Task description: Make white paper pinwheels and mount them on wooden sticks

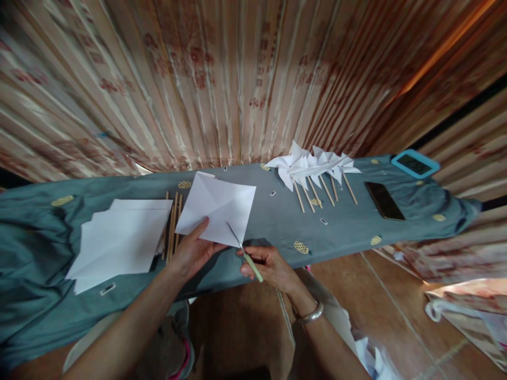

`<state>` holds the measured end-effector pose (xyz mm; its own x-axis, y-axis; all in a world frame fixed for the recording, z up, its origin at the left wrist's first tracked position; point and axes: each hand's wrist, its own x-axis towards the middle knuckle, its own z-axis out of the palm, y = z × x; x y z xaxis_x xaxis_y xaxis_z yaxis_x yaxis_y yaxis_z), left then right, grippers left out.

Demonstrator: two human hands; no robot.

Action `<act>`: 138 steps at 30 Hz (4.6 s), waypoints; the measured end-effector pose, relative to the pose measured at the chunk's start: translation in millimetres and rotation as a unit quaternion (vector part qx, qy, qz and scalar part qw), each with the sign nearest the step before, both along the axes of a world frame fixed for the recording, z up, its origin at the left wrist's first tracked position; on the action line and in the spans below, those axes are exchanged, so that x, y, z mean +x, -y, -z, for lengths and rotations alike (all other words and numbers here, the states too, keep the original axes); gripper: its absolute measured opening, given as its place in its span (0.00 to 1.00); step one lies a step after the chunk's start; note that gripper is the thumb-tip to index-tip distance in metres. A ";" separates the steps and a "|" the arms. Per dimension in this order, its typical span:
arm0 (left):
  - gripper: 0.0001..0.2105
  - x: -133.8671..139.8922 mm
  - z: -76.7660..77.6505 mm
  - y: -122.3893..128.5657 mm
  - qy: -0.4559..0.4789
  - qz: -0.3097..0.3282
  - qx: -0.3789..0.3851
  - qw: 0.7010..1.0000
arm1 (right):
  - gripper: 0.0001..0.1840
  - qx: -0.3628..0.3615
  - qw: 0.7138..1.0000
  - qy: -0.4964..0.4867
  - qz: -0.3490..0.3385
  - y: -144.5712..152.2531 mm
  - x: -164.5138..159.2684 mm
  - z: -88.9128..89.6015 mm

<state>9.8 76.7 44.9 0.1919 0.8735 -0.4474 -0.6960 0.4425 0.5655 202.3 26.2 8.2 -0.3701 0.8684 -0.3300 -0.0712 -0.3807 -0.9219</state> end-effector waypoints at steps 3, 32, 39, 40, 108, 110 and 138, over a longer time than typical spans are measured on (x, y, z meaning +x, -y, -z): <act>0.11 1.3 0.5 2.0 0.001 0.011 0.000 1.000 | 0.24 0.015 1.000 -0.002 -0.002 -0.4 -0.4 -1.4; 0.12 6.5 7.2 7.2 -0.002 0.040 -0.003 0.999 | 0.22 0.023 1.000 -0.001 0.004 -1.3 -2.5 -5.0; 0.12 7.1 7.7 8.4 -0.011 0.042 -0.012 0.999 | 0.22 0.024 1.000 0.002 0.002 -1.1 -2.4 -4.1; 0.12 7.2 7.5 8.3 -0.010 0.041 -0.013 0.999 | 0.22 0.025 1.000 0.005 0.001 -1.2 -2.4 -4.2; 0.24 13.1 19.2 18.6 -0.111 0.171 0.145 0.968 | 0.25 0.160 0.907 0.091 0.379 -25.1 10.5 -10.4; 0.25 19.8 22.9 24.4 -0.131 0.152 0.115 0.973 | 0.25 0.152 0.918 0.084 0.356 -24.4 -0.8 -10.8; 0.24 -21.6 14.2 -12.3 -0.442 -0.141 0.217 0.859 | 0.24 -0.005 0.995 0.022 -0.096 5.7 11.9 -24.0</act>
<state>-11.8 89.0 30.7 -0.3011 0.9510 0.0695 0.0456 -0.0585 0.9972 214.3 20.5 32.3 -0.5136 0.7802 -0.3570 0.0433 -0.3920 -0.9189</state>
